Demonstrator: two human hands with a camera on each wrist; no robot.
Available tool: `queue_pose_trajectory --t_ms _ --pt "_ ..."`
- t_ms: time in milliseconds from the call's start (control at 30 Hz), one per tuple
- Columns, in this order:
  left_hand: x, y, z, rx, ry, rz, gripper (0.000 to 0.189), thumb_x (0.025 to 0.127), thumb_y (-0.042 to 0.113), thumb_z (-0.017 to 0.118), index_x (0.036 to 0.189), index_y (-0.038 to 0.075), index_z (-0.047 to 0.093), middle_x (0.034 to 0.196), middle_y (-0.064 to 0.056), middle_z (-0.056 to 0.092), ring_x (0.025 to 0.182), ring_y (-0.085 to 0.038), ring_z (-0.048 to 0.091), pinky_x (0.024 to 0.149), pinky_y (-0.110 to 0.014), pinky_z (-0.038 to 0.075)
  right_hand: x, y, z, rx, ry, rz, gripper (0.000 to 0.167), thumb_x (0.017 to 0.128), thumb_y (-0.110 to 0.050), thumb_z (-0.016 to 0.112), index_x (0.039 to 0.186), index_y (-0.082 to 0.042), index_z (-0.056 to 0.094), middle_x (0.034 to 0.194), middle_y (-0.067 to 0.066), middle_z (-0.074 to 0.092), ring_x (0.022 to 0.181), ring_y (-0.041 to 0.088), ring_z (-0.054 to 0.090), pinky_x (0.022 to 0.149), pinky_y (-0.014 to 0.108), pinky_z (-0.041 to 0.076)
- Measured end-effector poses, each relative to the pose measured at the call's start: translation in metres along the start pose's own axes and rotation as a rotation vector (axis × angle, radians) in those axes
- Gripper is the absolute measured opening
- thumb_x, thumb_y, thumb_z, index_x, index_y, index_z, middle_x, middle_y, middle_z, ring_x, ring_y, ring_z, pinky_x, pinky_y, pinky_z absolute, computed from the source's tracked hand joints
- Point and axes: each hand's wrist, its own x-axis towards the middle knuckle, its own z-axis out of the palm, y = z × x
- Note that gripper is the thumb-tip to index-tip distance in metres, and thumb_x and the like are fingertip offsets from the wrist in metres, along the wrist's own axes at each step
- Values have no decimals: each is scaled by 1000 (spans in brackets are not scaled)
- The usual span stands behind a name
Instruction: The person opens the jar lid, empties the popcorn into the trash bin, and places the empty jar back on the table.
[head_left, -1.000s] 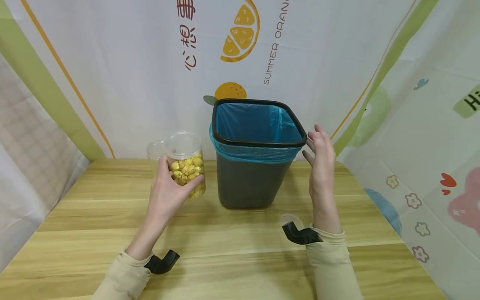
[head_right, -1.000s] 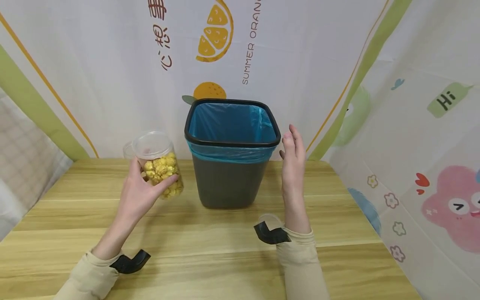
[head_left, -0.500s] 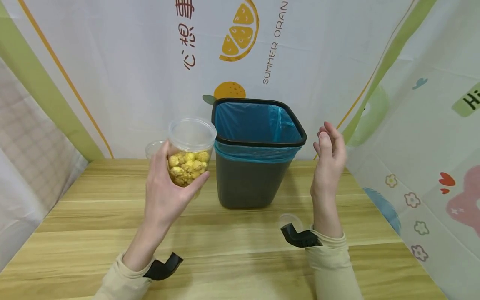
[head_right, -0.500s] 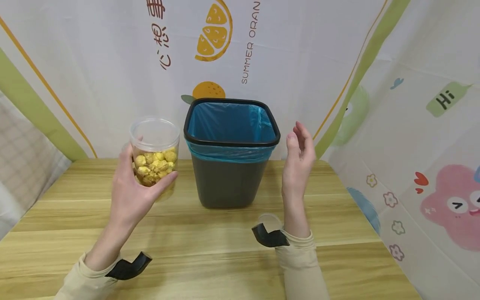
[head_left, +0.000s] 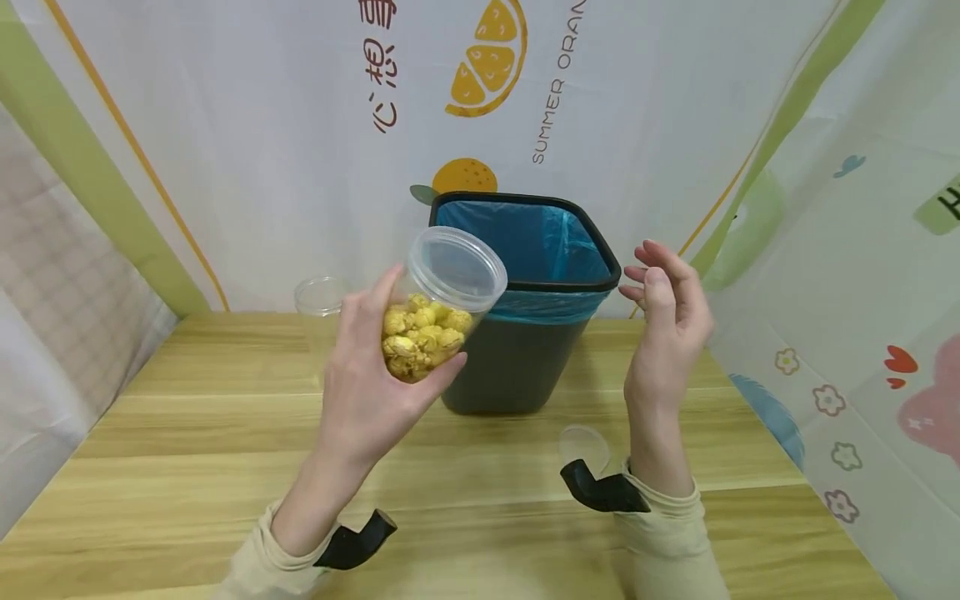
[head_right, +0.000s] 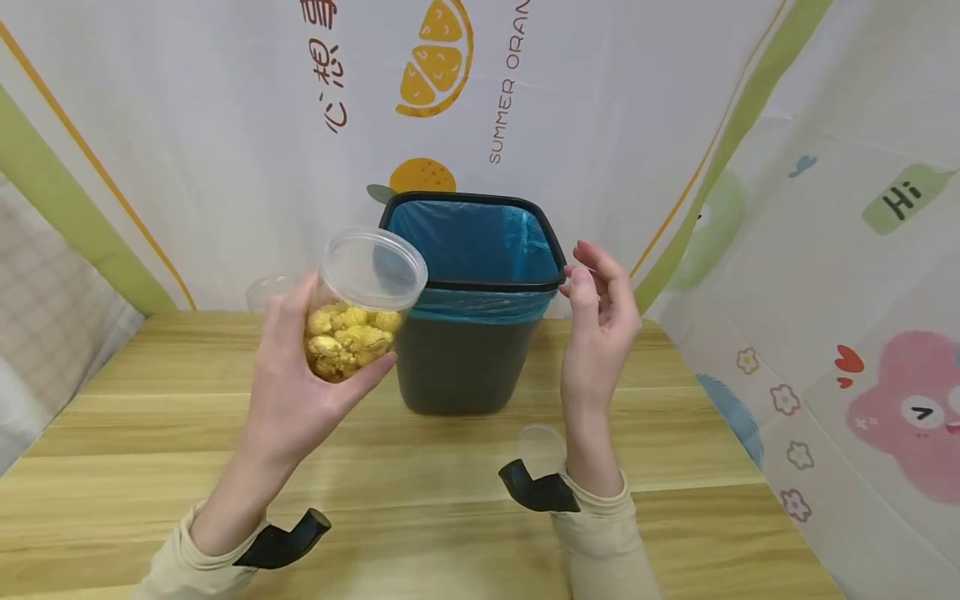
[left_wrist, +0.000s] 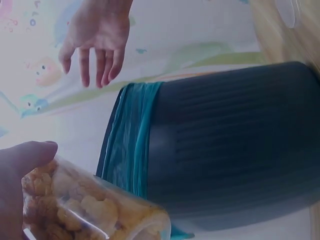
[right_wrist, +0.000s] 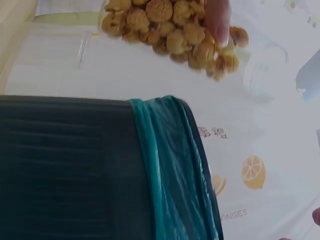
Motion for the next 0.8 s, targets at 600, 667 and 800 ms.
queue_pose_trajectory --t_ms 600,667,800 --pt "-10 5 16 128 -87 183 97 74 36 91 156 20 41 133 -11 63 117 -30 59 97 -50 53 -13 -11 8 -76 -293 46 32 103 -18 53 125 -3 71 112 8 74 86 20 66 75 25 58" --pt "-11 5 16 148 -92 183 97 74 36 90 156 22 41 131 -11 63 117 -30 59 96 -50 53 -14 -13 9 -83 -326 56 32 103 -18 53 125 -3 71 112 9 74 86 20 66 75 25 58" --pt "-12 5 16 196 -98 192 96 73 38 91 155 23 43 129 -10 63 114 -30 59 94 -49 53 -17 -13 11 -123 -408 60 34 104 -17 51 126 -1 70 112 11 73 84 18 65 76 24 58"
